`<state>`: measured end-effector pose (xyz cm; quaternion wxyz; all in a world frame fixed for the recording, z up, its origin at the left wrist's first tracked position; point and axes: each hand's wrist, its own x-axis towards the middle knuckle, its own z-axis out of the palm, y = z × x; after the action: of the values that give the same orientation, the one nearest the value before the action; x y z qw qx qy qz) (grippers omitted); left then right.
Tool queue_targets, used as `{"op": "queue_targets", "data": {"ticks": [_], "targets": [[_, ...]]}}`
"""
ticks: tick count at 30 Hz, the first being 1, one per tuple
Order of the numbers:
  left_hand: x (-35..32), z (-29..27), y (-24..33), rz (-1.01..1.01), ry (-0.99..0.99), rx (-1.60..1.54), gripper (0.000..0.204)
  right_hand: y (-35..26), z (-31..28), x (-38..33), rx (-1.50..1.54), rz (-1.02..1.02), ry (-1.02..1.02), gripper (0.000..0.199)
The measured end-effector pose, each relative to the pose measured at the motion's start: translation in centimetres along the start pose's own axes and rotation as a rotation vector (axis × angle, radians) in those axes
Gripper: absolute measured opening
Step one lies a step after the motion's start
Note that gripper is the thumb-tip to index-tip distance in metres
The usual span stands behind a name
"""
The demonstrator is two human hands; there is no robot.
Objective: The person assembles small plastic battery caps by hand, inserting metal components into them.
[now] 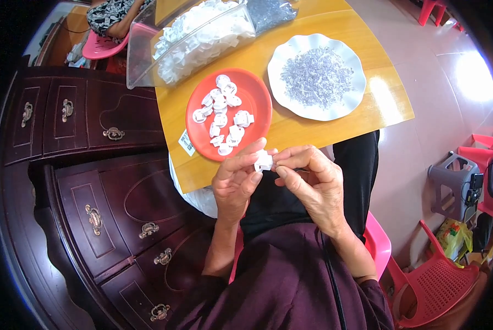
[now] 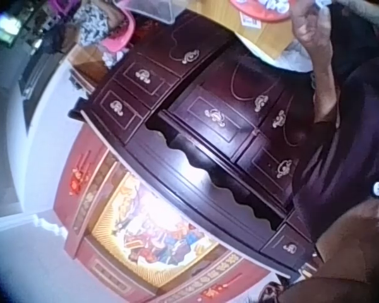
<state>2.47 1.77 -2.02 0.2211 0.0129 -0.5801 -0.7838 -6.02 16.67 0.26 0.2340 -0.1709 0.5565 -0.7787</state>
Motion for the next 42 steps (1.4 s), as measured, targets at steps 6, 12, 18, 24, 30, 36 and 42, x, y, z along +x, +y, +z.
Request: {"op": "queue_targets", "data": {"ticks": [6, 12, 18, 24, 30, 36, 42], "targets": [[0.2, -0.1, 0.3, -0.005, -0.028, 0.048, 0.036, -0.2, -0.5, 0.0, -0.083, -0.008, 0.0, 0.011], [0.5, 0.0, 0.8, -0.022, -0.054, 0.124, 0.036, -0.3, -1.0, -0.1, -0.168, -0.022, -0.013, 0.01], [0.9, 0.3, 1.3, -0.053, -0.084, 0.172, 0.034, 0.2, -1.1, -0.1, -0.023, 0.024, 0.016, 0.009], [0.9, 0.4, 1.3, -0.044, -0.111, 0.225, 0.035, 0.2, -1.5, 0.0, -0.106, -0.016, -0.015, 0.011], [0.9, 1.5, 2.0, -0.138, -0.024, 0.18, 0.037, -0.1, -1.5, -0.1, 0.28, 0.23, 0.06, 0.006], [1.2, 1.3, 2.3, -0.091, -0.087, 0.3, 0.035, 0.0, -2.3, -0.1, 0.326, 0.275, 0.0, 0.005], [1.3, 1.5, 1.9, -0.095, -0.063, 0.308, 0.032, 0.3, -2.2, 0.2, 0.317, 0.283, 0.011, 0.005]]}}
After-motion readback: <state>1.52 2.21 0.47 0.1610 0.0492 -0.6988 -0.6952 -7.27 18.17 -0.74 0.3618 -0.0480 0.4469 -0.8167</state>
